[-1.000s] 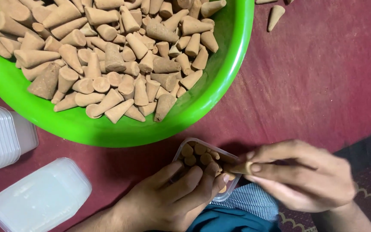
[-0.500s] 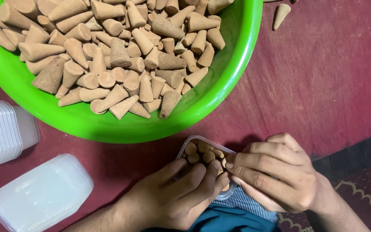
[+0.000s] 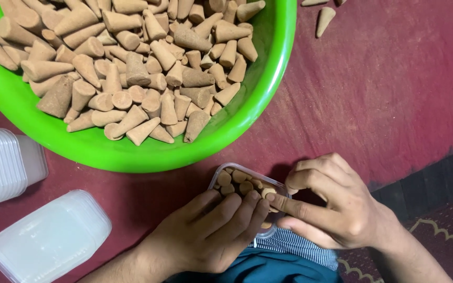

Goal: Packing incense cones from a large green bowl into small plastic containers and then sealing them with lids.

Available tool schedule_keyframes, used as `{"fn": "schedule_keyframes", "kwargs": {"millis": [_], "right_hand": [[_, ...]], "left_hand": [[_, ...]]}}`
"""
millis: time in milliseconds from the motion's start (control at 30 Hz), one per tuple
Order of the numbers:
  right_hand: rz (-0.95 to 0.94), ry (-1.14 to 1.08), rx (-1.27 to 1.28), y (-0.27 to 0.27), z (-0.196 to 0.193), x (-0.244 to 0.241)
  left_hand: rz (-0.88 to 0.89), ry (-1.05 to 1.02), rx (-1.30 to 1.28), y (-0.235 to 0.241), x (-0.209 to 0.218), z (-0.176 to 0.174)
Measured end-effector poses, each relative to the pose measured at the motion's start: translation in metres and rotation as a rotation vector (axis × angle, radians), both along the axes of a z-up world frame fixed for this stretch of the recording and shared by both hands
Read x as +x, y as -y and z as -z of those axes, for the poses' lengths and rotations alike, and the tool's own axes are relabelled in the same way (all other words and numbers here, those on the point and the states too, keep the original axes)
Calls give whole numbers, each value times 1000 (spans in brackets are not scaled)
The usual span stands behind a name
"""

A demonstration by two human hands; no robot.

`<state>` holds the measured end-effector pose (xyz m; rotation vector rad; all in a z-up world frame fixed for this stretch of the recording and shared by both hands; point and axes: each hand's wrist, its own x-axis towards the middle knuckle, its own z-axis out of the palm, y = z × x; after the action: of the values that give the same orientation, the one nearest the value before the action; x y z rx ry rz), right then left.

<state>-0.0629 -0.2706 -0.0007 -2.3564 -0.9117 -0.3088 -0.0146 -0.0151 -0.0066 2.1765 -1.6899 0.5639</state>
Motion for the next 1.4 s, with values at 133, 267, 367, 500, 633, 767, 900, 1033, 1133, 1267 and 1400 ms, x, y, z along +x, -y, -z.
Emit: {"fn": "schedule_keyframes", "kwargs": {"millis": [133, 267, 367, 500, 633, 767, 900, 1033, 1133, 1267, 1400], "right_hand": [[55, -81, 167, 16, 13, -4], [416, -62, 101, 39, 2, 19], [513, -8, -75, 69, 16, 48], [541, 4, -195, 81, 24, 88], [626, 77, -325, 83, 45, 107], [563, 83, -210, 83, 50, 109], [454, 17, -55, 82, 43, 104], [355, 35, 87, 78, 35, 96], [120, 79, 222, 70, 26, 92], [-367, 93, 316, 68, 36, 74], [-428, 8, 395, 36, 31, 61]], "left_hand": [[-26, 19, 54, -2, -2, -2], [4, -8, 98, -3, -7, 1], [-1, -1, 90, -3, -7, 2], [-8, 22, 103, -1, -5, -1], [-21, 13, 101, -1, -7, -1], [-40, -9, 101, -2, -6, -2], [-37, -14, 133, -1, -4, -4], [7, -17, 128, -2, -4, -7], [17, 37, 166, 0, -2, -10], [74, 30, 167, -3, 0, -10], [41, 41, 108, -2, 7, -11]]}}
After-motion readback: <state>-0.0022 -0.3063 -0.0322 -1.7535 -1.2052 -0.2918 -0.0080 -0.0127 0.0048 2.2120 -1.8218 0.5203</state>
